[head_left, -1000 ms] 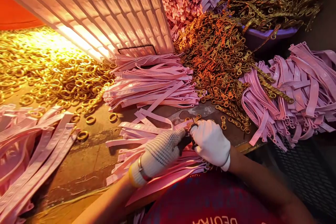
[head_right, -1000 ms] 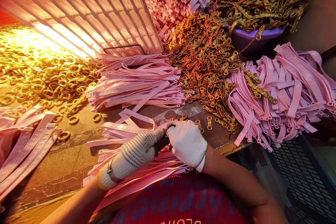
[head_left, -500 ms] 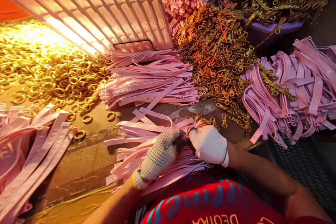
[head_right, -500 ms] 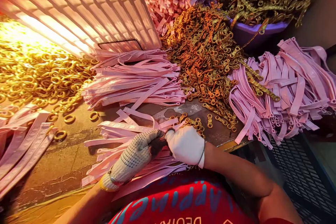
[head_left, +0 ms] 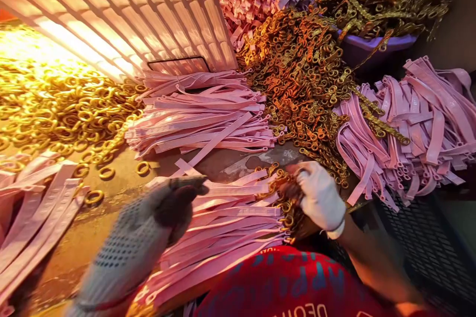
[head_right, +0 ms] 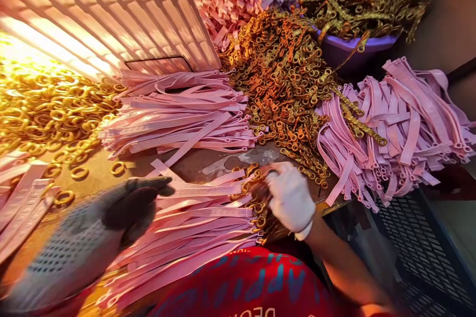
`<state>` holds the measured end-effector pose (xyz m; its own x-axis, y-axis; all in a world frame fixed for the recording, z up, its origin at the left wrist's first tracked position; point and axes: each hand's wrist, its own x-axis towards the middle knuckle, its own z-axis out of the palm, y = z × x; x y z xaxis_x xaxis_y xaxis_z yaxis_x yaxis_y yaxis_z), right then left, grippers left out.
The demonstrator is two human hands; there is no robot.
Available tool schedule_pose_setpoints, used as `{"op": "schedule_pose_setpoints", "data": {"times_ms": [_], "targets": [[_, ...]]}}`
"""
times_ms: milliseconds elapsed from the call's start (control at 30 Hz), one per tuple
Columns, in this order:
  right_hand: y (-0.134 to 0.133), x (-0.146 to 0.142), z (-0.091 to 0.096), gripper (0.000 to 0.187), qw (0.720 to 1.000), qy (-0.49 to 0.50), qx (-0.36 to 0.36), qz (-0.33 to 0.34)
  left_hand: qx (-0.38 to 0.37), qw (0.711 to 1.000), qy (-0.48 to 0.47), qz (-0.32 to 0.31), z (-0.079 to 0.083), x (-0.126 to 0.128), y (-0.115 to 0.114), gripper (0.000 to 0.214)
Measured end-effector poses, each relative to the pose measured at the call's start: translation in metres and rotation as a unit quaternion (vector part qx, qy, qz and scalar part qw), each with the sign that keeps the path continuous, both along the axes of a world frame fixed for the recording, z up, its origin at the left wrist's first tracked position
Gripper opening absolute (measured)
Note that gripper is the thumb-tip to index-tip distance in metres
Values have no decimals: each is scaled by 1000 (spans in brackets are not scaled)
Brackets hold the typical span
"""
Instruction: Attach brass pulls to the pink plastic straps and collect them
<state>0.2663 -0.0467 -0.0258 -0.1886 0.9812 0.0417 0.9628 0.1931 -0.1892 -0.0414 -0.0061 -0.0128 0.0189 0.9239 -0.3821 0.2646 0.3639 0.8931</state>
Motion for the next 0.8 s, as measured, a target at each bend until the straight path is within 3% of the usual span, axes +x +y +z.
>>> {"op": "schedule_pose_setpoints", "data": {"times_ms": [67,133,200,233,300,400,500,600,667,800], "targets": [[-2,17,-6,13,984,-122,-59,-118,-123,972,-187,67,2,22,0,18],[-1,24,-16,11,951,-219,-109,-190,-247,899,-331,149,1,45,2,17],[-1,23,-27,16,942,-227,-110,-220,-315,840,-401,184,-2,62,1,22],[-2,20,-33,18,944,-214,-98,-230,-312,830,-427,178,-3,67,0,23],[-2,17,-42,23,950,-173,-89,-244,-273,832,-464,136,-6,73,-6,21],[-5,20,-52,29,970,-100,-82,-207,-237,845,-470,90,-9,75,-13,25],[-11,29,-51,31,986,-12,8,-165,-237,853,-457,83,-8,77,-16,29],[-18,28,-36,36,979,159,101,-76,-233,850,-465,81,-10,80,-17,31],[-21,16,-21,45,963,245,112,16,-231,846,-474,83,-12,82,-17,32],[-21,-16,1,64,953,266,91,115,-227,842,-486,59,-13,87,-19,37]]}}
